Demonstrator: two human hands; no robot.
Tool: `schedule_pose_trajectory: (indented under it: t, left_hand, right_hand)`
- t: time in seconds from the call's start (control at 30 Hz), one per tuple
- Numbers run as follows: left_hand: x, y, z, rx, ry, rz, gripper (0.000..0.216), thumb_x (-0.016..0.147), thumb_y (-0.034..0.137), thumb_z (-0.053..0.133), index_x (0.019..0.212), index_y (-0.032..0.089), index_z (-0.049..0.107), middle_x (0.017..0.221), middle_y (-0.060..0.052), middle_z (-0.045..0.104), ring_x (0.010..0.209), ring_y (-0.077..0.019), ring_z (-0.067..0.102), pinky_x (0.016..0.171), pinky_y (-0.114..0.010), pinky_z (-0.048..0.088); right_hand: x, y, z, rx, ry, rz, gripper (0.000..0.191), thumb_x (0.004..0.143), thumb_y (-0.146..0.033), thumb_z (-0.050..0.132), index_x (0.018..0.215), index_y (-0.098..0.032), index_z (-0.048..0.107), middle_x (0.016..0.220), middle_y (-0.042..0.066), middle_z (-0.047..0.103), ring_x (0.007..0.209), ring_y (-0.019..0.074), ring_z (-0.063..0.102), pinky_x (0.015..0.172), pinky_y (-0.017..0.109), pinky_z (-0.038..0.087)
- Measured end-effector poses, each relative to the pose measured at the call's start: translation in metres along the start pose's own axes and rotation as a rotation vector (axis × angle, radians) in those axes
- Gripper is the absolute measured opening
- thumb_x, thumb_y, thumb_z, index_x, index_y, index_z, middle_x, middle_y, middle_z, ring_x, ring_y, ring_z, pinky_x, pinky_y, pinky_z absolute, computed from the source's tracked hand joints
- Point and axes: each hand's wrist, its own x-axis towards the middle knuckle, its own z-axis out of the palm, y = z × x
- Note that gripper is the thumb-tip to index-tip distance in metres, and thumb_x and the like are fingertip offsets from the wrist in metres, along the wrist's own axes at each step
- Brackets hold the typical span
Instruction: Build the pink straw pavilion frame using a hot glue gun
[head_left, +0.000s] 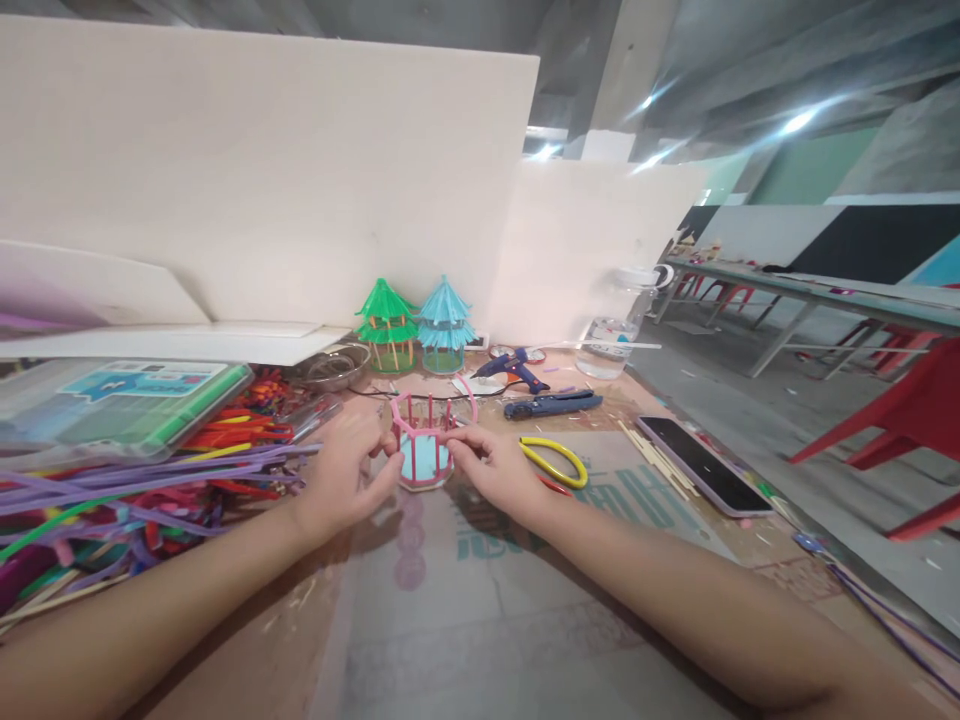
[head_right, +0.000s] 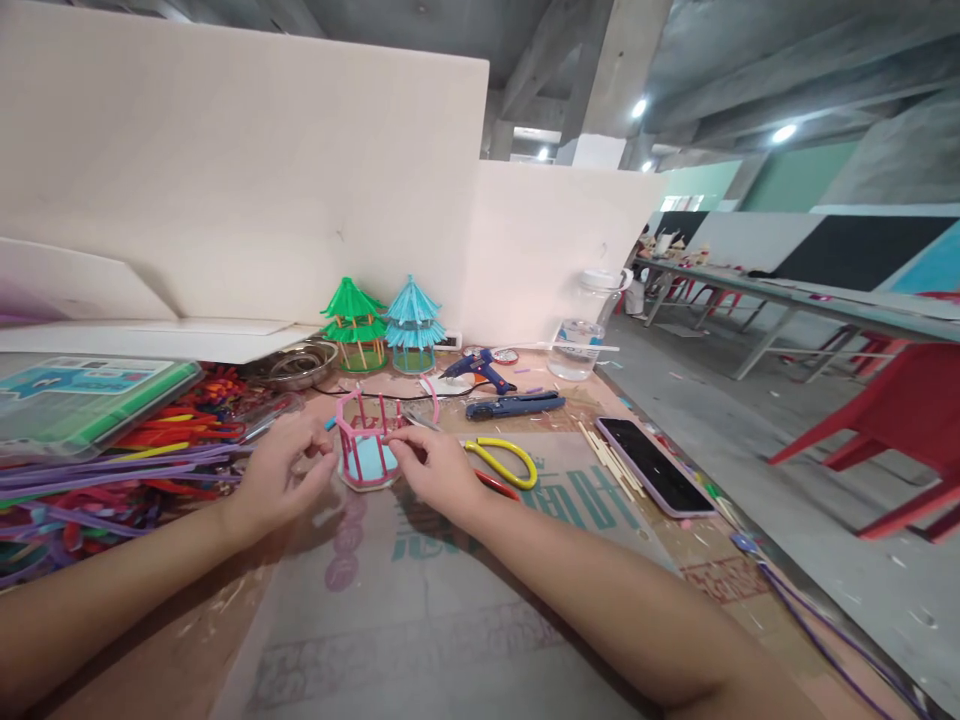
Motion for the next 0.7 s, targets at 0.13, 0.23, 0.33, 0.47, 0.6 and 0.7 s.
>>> schedule_pose_trajectory:
  t: [0.13,0.23,0.33,0.47,0.6,0.7]
  left_hand:
    - [0.016,0.002,-0.015,0.060,0.039,0.016,0.014,0.092,0.025,0.048,0.093,0.020,0.061,0.085,-0.004,0.061,0.083,-0.0195,0.055,0.075,-0.035,0.043]
    - [0.018,0.005,-0.013,0.120,0.024,0.068,0.024,0.092,0.027,0.052,0.114,0.021,0.061,0.108,-0.008,0.062,0.104,-0.0232,0.056,0.090,-0.041,0.043]
    - [0.009,0.007,-0.001,0.172,-0.037,0.152,0.031,0.093,0.027,0.053,0.124,0.021,0.055,0.124,-0.010,0.061,0.119,-0.0257,0.052,0.102,-0.044,0.039]
    - [-0.002,0.005,0.017,0.182,-0.015,0.140,0.038,0.094,0.030,0.053,0.131,0.020,0.048,0.129,-0.012,0.060,0.127,-0.0267,0.049,0.107,-0.047,0.038]
    - [-0.005,0.002,0.023,0.141,0.013,0.144,0.033,0.094,0.028,0.054,0.126,0.021,0.050,0.121,-0.011,0.063,0.123,-0.0261,0.052,0.106,-0.048,0.040]
    - [-0.006,0.002,0.023,0.153,0.024,0.163,0.028,0.093,0.025,0.055,0.121,0.021,0.053,0.117,-0.010,0.064,0.123,-0.0264,0.052,0.107,-0.049,0.041]
  right_hand:
    - [-0.001,0.001,0.002,-0.011,-0.013,-0.003,0.024,0.085,-0.030,0.057,0.095,-0.019,0.076,0.074,0.003,0.072,0.060,0.0137,0.057,0.057,0.024,0.043]
    - [0.000,0.000,0.003,0.002,0.004,0.014,0.023,0.085,-0.031,0.058,0.094,-0.019,0.076,0.080,0.004,0.074,0.065,0.0148,0.060,0.061,0.025,0.045]
    - [0.000,-0.001,0.004,0.006,0.005,-0.009,0.021,0.086,-0.031,0.058,0.089,-0.020,0.075,0.080,0.003,0.074,0.067,0.0147,0.061,0.064,0.025,0.046]
    - [0.001,0.000,0.006,-0.002,0.011,-0.010,0.019,0.085,-0.031,0.059,0.085,-0.019,0.074,0.075,0.002,0.072,0.064,0.0140,0.059,0.062,0.025,0.045]
    - [-0.001,0.000,0.010,-0.007,-0.015,-0.013,0.019,0.086,-0.031,0.058,0.087,-0.018,0.072,0.071,0.002,0.069,0.061,0.0136,0.057,0.060,0.025,0.044]
    - [-0.002,-0.001,0.012,-0.002,-0.031,-0.025,0.020,0.087,-0.031,0.056,0.087,-0.018,0.071,0.072,0.001,0.068,0.062,0.0137,0.056,0.060,0.025,0.044]
